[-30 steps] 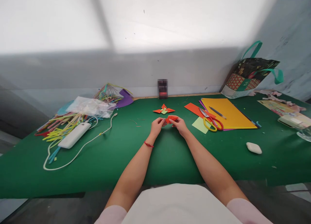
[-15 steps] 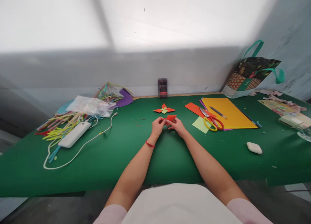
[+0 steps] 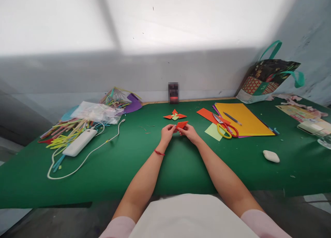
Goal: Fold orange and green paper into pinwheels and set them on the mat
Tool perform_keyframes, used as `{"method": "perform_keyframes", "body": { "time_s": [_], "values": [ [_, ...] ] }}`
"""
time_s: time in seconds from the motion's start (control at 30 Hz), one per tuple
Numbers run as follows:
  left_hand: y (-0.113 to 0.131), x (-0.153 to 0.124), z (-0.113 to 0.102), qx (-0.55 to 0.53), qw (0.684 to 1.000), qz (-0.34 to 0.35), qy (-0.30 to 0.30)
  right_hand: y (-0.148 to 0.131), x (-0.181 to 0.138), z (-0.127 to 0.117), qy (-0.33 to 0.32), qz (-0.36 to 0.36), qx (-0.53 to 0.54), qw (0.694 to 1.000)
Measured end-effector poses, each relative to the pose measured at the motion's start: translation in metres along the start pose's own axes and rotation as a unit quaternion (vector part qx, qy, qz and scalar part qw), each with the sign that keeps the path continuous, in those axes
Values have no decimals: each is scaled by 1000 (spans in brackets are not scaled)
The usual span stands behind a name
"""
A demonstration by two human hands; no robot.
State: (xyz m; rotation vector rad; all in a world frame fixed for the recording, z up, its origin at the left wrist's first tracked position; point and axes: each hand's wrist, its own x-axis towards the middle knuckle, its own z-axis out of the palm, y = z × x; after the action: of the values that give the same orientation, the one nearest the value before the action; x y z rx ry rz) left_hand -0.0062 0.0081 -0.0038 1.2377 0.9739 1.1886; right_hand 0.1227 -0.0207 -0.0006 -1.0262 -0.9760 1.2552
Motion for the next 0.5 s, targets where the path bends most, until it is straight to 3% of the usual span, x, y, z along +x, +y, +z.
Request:
{"method": "perform_keyframes", "body": {
  "time_s": [0.5],
  "values": [
    [7, -3, 0, 11, 1000, -22, -17, 4, 2, -5, -16, -20, -50, 998]
  ]
}}
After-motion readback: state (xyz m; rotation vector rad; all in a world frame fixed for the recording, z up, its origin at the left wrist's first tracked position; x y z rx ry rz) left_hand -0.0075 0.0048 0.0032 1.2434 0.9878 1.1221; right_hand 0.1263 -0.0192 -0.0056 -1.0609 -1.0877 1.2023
